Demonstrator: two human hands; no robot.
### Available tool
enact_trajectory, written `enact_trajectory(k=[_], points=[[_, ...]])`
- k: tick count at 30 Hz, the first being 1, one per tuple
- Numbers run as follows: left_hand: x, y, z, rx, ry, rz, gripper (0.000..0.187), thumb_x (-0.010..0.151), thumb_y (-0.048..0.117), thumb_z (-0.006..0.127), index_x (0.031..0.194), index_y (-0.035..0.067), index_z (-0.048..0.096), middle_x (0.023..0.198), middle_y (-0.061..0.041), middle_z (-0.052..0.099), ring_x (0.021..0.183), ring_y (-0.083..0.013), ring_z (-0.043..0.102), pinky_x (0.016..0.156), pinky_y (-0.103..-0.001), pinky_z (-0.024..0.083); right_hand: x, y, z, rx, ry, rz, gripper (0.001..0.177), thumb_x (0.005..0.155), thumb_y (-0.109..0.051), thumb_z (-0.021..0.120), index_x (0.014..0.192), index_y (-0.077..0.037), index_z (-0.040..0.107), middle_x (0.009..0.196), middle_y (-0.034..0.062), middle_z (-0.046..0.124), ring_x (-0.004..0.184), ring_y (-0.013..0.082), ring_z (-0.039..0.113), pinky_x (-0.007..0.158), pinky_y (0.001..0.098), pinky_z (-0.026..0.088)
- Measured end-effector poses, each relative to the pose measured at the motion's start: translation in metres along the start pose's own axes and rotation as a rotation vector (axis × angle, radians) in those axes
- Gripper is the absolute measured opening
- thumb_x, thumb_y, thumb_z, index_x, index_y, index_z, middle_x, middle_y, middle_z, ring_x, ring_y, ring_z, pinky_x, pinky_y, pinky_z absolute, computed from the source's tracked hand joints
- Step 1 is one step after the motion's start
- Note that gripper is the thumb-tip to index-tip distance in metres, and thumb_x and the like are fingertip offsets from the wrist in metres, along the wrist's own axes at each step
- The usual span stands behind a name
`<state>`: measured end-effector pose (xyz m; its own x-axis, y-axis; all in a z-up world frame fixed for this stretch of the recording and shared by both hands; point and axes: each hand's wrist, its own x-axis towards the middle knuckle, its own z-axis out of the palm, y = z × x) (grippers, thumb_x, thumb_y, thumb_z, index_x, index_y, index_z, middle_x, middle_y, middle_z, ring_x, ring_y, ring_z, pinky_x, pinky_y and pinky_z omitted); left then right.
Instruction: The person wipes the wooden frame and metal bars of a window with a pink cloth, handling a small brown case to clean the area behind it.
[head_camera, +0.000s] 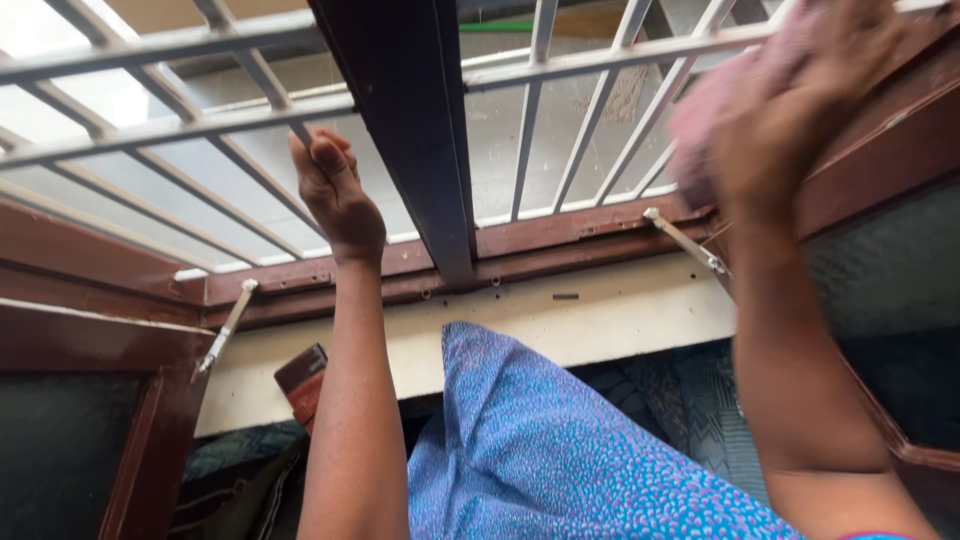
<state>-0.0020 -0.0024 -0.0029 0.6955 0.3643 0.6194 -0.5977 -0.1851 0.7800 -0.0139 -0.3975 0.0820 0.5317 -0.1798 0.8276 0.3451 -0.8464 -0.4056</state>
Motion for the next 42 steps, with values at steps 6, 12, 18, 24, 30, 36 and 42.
enact_trajectory(k=[6,12,18,24,30,36,42], points=[[0.002,-0.004,0.000,0.058,0.009,0.018,0.037,0.118,0.043,0.033,0.103,0.012,0.047,0.079,0.004,0.038,0.064,-0.0043,0.033,0.056,-0.022,0.030,-0.036,-0.079,0.057,0.094,-0.003,-0.197,0.084,0.101,0.018,0.050,0.167,-0.022,0.017,0.170,0.0038,0.015,0.155,0.0197,0.024,0.131,0.0309,0.032],[0.000,-0.006,-0.002,0.040,-0.001,0.000,0.037,0.117,0.044,0.033,0.103,0.012,0.047,0.081,0.005,0.039,0.063,-0.0034,0.031,0.054,-0.021,0.027,-0.053,-0.147,0.079,0.308,-0.321,-0.208,0.075,0.093,0.020,0.049,0.159,-0.013,0.035,0.165,0.0122,0.029,0.133,0.0202,0.046,0.090,0.0227,0.049],[0.002,-0.005,-0.002,-0.004,-0.013,-0.026,0.037,0.117,0.044,0.034,0.104,0.012,0.047,0.083,0.005,0.041,0.064,-0.0031,0.032,0.054,-0.020,0.028,-0.070,-0.155,0.072,0.388,-0.285,-0.404,0.079,0.097,0.010,0.064,0.166,-0.012,0.032,0.158,0.0141,0.030,0.146,0.0302,0.044,0.113,0.0288,0.055],[0.003,-0.009,0.000,-0.049,-0.004,0.002,0.036,0.118,0.042,0.037,0.105,0.011,0.048,0.084,0.004,0.042,0.066,-0.0048,0.034,0.057,-0.021,0.030,-0.119,-0.085,0.045,0.216,-0.469,-0.165,0.038,0.091,0.012,0.059,0.115,-0.013,0.073,0.120,0.0005,0.070,0.113,0.0198,0.066,0.100,0.0352,0.056],[0.001,-0.010,-0.002,-0.008,-0.012,0.000,0.035,0.117,0.041,0.035,0.104,0.012,0.047,0.085,0.004,0.043,0.067,-0.0055,0.036,0.058,-0.022,0.032,-0.084,-0.060,0.040,0.311,-0.140,-0.029,0.041,0.105,0.007,0.057,0.143,-0.008,0.059,0.141,0.0119,0.054,0.135,0.0301,0.053,0.119,0.0427,0.049],[0.001,-0.017,-0.003,0.006,-0.003,0.063,0.034,0.120,0.038,0.036,0.103,0.011,0.046,0.088,0.001,0.047,0.075,-0.0100,0.044,0.067,-0.026,0.041,-0.116,-0.065,0.072,0.162,-0.375,-0.225,0.050,0.094,0.000,0.068,0.140,-0.019,0.062,0.133,0.0169,0.055,0.131,0.0309,0.053,0.111,0.0432,0.051],[0.000,-0.015,-0.002,0.013,-0.007,0.026,0.037,0.117,0.043,0.033,0.098,0.013,0.046,0.083,0.001,0.047,0.071,-0.0101,0.044,0.064,-0.025,0.041,-0.167,-0.059,0.062,0.113,-0.577,-0.093,0.047,0.085,0.005,0.067,0.128,-0.014,0.071,0.135,0.0188,0.056,0.119,0.0366,0.062,0.101,0.0461,0.057]])
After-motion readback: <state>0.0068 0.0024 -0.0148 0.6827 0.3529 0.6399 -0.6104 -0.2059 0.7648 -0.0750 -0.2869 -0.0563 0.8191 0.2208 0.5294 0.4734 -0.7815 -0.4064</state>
